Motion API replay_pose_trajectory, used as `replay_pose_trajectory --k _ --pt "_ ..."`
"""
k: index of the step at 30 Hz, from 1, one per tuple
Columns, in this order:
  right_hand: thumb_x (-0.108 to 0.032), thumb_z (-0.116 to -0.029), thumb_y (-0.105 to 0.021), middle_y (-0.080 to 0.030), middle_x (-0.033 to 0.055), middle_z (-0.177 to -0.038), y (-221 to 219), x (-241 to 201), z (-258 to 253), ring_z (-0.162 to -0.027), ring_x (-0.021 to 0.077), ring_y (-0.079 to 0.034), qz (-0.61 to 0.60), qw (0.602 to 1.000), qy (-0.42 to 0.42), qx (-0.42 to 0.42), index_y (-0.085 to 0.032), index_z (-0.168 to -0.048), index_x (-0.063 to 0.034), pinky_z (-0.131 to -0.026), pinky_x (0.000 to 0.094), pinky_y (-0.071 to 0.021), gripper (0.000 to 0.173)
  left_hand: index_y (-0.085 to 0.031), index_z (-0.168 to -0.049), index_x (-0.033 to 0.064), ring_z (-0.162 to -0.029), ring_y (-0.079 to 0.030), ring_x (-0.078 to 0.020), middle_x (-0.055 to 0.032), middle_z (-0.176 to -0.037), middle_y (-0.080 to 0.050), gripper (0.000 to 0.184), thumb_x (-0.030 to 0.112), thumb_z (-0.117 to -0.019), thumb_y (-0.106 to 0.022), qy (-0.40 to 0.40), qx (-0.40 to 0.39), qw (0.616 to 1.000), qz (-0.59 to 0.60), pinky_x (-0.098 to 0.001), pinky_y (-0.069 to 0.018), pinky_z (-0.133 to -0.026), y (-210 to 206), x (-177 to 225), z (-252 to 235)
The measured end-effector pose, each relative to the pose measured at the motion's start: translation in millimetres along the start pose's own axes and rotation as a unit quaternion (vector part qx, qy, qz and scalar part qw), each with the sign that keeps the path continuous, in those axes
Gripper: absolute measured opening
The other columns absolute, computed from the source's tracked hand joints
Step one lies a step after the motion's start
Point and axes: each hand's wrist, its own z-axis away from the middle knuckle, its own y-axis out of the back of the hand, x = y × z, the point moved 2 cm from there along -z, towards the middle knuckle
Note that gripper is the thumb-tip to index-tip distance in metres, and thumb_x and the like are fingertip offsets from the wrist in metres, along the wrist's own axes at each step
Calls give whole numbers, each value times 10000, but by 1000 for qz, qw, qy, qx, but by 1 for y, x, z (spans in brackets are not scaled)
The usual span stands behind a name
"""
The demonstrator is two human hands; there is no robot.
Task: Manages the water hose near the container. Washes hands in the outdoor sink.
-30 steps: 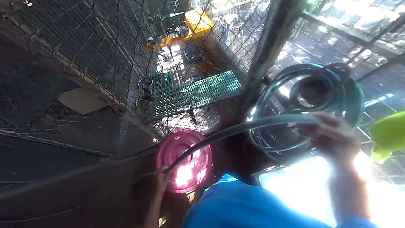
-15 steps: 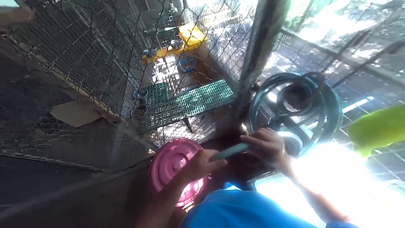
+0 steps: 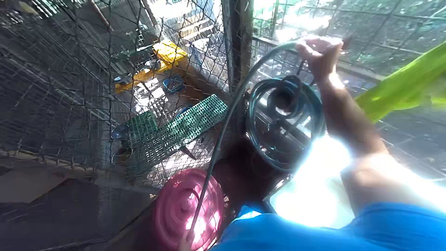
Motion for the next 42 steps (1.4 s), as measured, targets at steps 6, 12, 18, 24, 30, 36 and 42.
replay_pose_trajectory --k 6,12,18,24,30,36,42 --pt "-243 -940 -695 -603 364 -1274 -98 -13 -11 -1281 571 -504 278 923 -122 -238 -697 -1165 40 -1035 768 -352 361 -593 -1239 -171 -1005 -639 -456 -367 -1054 -647 366 136 -1077 -479 -15 203 975 87 -588 -479 -952 50 12 24" --pt "-145 -841 -825 -433 187 -1589 -225 -209 246 -1416 422 -453 -66 775 208 -594 -584 -1447 -101 -1148 658 -350 653 -657 -1143 -99 -942 -645 -405 -287 -993 -664 499 354 -1100 -453 -14 41 999 -22 -597 -489 -904 104 138 61" --pt "-219 -921 -733 -711 261 -979 -269 -273 365 -1004 463 -669 -155 629 237 -724 -725 -1010 35 -906 676 -459 269 -638 -1206 -67 -989 -652 -377 -257 -1045 -673 422 284 -980 -695 -17 -30 998 -44 -559 -499 -932 116 166 112" --pt "-170 -791 -837 -715 227 -880 -264 -274 293 -897 434 -681 -215 684 160 -678 -747 -900 29 -782 683 -484 244 -675 -1041 -127 -902 -667 -328 -244 -945 -688 266 88 -903 -750 -15 94 992 80 -509 -538 -877 53 -34 126" --pt "-310 -868 -825 -580 293 -1377 -317 -225 299 -1325 473 -503 -43 671 119 -731 -614 -1406 -58 -1113 675 -328 630 -578 -1282 -136 -995 -661 -501 -362 -1056 -666 408 197 -1046 -584 64 191 978 56 -639 -503 -915 38 -40 149" --pt "-62 -753 -883 -568 290 -1397 -248 -303 400 -1383 472 -464 -228 627 310 -677 -565 -1436 -9 -1219 660 -196 756 -545 -1336 -102 -972 -669 -400 -297 -1063 -674 479 91 -928 -704 22 115 992 54 -570 -526 -894 86 112 158" --pt "-333 -997 -627 -712 256 -983 -238 -294 344 -1013 458 -673 -110 689 184 -692 -713 -1008 37 -856 667 -476 380 -523 -1369 -71 -733 -679 -341 -214 -849 -692 612 59 -832 -785 -52 204 978 12 -543 -559 -701 111 122 184"
